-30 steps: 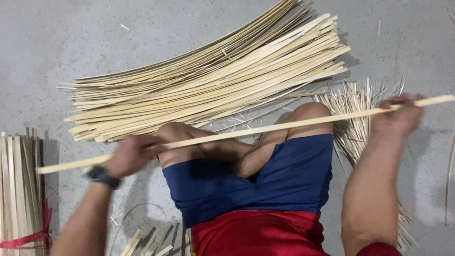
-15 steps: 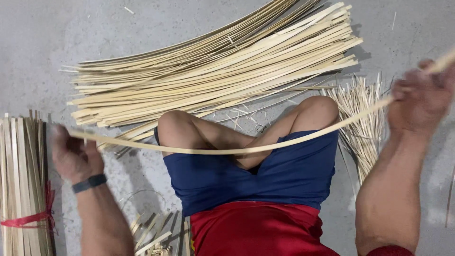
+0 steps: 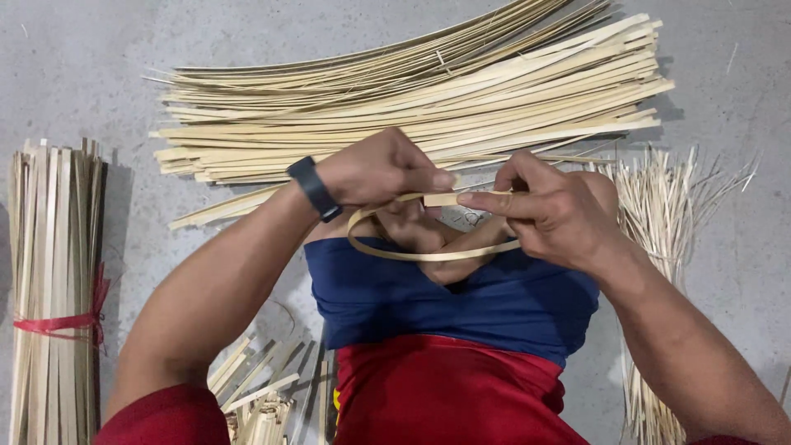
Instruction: Weaving thin strips of bamboo around a circular frame to create a reinforced bamboo hoop.
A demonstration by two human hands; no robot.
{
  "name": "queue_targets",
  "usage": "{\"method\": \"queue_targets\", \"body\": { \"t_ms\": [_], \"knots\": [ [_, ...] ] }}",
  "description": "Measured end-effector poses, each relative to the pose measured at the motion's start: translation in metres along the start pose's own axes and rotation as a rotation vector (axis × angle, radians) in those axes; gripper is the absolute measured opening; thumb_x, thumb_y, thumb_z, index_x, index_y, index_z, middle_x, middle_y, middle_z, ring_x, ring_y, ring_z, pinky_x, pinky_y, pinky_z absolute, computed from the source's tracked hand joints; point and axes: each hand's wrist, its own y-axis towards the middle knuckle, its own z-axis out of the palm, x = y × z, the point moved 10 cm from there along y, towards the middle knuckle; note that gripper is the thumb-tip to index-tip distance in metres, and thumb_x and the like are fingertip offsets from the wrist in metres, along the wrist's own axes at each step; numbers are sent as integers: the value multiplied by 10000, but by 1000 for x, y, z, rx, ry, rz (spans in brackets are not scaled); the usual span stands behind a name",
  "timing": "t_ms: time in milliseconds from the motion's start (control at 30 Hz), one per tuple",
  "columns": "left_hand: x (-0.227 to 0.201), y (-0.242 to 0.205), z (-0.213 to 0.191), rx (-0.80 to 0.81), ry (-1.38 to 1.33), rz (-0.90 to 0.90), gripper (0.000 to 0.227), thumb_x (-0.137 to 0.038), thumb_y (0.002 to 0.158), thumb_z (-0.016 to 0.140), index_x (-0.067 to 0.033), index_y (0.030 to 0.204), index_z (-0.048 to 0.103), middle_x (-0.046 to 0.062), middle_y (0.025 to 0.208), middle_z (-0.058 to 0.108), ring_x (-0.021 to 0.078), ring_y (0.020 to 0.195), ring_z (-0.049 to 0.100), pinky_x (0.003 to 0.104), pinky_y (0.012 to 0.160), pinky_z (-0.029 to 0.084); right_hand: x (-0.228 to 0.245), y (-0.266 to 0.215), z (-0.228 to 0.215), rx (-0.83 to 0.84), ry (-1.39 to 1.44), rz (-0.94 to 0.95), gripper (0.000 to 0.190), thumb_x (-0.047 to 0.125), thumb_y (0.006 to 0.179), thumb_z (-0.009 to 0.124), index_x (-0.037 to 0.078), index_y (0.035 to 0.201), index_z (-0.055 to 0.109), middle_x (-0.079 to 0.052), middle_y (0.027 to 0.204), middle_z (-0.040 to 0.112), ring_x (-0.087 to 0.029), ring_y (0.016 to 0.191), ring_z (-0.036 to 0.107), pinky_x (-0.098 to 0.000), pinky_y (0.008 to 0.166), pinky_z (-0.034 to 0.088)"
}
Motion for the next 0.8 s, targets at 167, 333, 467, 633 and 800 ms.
{"method": "queue_targets", "body": {
  "t_ms": [167,333,467,633,800],
  "knots": [
    [-5,9,20,75,1,-40,403,-402,881,722,-9,908,807,80,698,793,108,544,715,248,439,517,6,-1,6,-11,-130,-37,633,-94,752,749,338,1215,756,23,912,620,-117,750,607,-272,499,460],
    [-4,6,31,111,-126,-78,325,-320,862,761,1,872,806,98,692,778,120,532,699,270,461,559,5,-6,1,-53,-4,-30,594,-137,756,694,237,1213,761,-27,960,643,-128,804,636,-252,588,521],
    [0,10,30,89,-59,-53,341,-306,873,781,28,809,787,110,678,766,131,526,681,266,460,549,-4,-18,-11,-199,260,12,429,-120,845,687,134,1189,723,-40,1102,691,-118,948,691,-233,704,570],
    [9,9,33,62,-111,-170,298,-287,840,786,8,808,754,98,679,772,126,509,694,270,410,523,3,-17,-14,-201,337,5,406,-127,845,654,71,1189,738,-46,1070,683,-114,914,681,-241,707,556],
    [20,14,38,113,-112,-182,313,-286,867,777,17,796,738,94,630,720,103,458,613,248,350,419,2,-14,-8,-142,205,-22,423,-146,809,654,109,1127,768,-52,969,671,-112,767,641,-250,586,509]
  ]
}}
